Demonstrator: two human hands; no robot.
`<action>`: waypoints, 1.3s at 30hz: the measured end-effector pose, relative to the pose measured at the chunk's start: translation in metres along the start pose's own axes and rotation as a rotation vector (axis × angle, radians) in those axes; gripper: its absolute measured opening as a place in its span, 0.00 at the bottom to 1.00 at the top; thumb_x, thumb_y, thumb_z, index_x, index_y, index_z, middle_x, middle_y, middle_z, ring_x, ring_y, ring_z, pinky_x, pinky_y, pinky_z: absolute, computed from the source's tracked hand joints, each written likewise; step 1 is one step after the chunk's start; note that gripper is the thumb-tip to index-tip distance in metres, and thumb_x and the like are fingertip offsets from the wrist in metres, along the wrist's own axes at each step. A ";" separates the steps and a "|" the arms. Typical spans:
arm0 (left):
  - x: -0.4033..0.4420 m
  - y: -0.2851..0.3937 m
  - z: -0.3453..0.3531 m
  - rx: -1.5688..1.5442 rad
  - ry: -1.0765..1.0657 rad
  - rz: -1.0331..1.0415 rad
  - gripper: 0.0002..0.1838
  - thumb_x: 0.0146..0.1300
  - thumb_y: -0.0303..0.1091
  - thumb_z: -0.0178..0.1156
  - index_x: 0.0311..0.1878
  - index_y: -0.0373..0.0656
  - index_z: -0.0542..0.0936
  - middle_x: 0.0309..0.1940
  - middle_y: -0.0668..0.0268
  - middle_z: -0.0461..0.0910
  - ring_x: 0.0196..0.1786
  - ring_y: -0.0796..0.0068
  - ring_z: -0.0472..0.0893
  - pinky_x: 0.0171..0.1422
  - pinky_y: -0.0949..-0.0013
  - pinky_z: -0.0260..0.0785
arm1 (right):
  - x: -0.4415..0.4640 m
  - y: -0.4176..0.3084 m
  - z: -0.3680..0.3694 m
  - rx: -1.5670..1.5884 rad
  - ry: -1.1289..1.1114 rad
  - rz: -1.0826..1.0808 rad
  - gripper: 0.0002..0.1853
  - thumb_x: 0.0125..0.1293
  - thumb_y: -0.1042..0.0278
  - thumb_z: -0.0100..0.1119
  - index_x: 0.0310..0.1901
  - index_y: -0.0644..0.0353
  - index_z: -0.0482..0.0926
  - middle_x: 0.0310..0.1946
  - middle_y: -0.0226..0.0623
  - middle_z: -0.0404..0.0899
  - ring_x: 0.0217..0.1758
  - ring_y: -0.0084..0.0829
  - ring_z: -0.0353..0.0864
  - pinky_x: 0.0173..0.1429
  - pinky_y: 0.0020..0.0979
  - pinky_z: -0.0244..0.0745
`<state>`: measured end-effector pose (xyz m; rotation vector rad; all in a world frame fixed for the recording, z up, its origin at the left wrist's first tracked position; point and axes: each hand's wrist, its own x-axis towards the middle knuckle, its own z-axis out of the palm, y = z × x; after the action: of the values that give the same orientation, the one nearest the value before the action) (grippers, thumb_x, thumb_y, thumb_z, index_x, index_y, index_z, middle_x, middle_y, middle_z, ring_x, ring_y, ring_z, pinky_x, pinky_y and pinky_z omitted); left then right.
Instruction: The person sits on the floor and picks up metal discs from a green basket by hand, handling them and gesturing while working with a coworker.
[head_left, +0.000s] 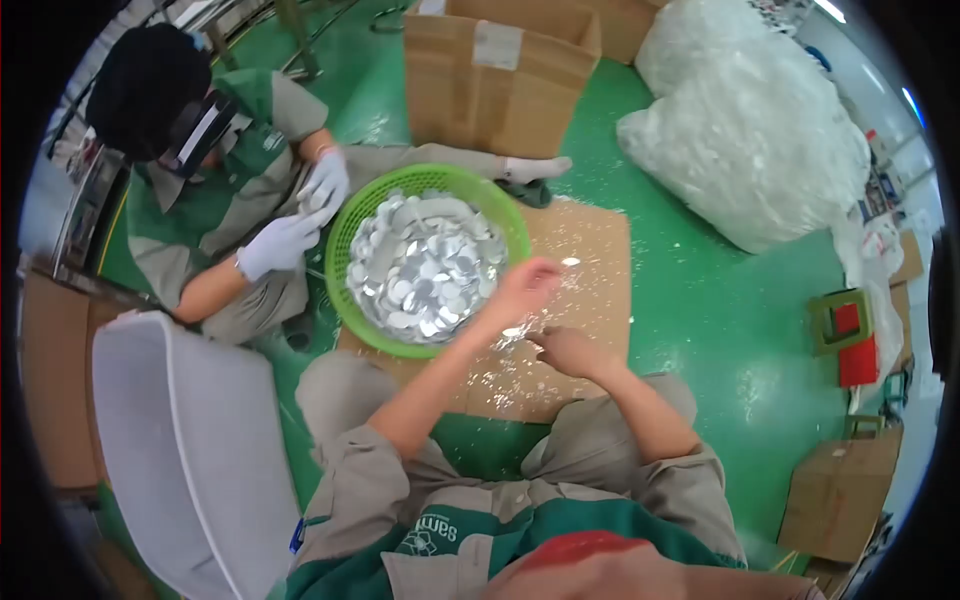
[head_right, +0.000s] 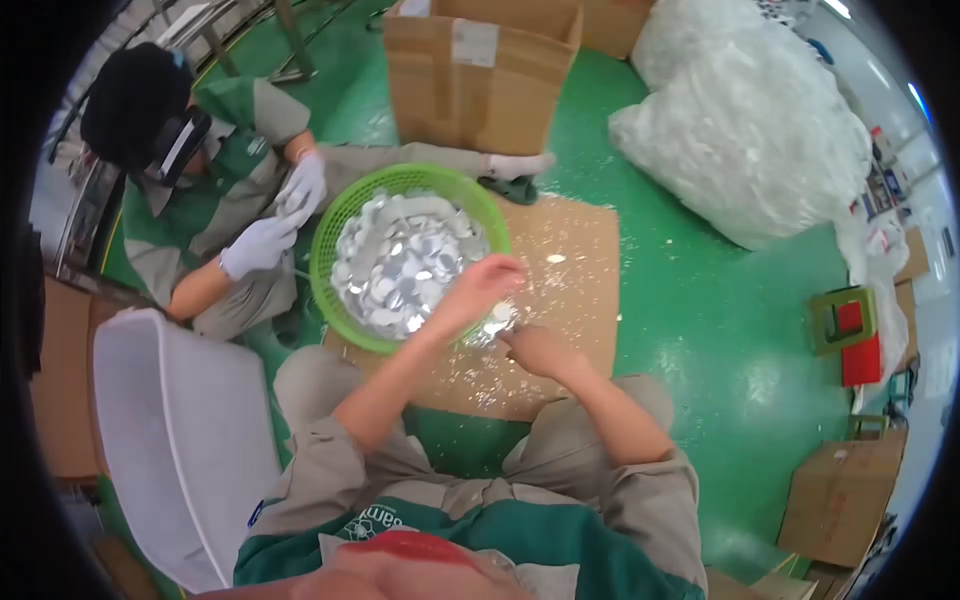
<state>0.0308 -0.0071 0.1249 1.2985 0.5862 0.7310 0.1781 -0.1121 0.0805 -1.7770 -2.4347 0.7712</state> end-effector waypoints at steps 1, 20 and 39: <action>-0.017 0.045 0.027 -0.097 -0.125 -0.002 0.12 0.63 0.32 0.55 0.48 0.38 0.75 0.42 0.64 0.78 0.46 0.78 0.76 0.51 0.71 0.69 | -0.006 0.004 0.000 0.050 0.094 0.000 0.20 0.61 0.66 0.54 0.56 0.57 0.68 0.41 0.48 0.75 0.47 0.48 0.75 0.51 0.44 0.70; -0.153 0.174 0.078 -1.427 -1.180 -0.395 0.33 0.67 0.64 0.33 0.45 0.40 0.71 0.40 0.66 0.74 0.44 0.76 0.74 0.46 0.72 0.66 | -0.036 -0.024 -0.020 0.027 -0.138 0.107 0.21 0.60 0.66 0.54 0.56 0.55 0.69 0.42 0.49 0.75 0.46 0.49 0.75 0.48 0.44 0.71; -0.189 0.182 0.051 -1.217 -1.208 -0.333 0.29 0.69 0.55 0.40 0.30 0.35 0.71 0.33 0.58 0.72 0.39 0.67 0.74 0.48 0.67 0.65 | -0.071 -0.019 0.052 -0.087 -0.286 0.196 0.19 0.60 0.65 0.55 0.53 0.57 0.71 0.42 0.48 0.76 0.48 0.48 0.76 0.50 0.43 0.71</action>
<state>-0.0808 -0.1638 0.3103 0.2796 -0.5913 -0.1211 0.1702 -0.1996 0.0615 -2.0947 -2.5234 1.0156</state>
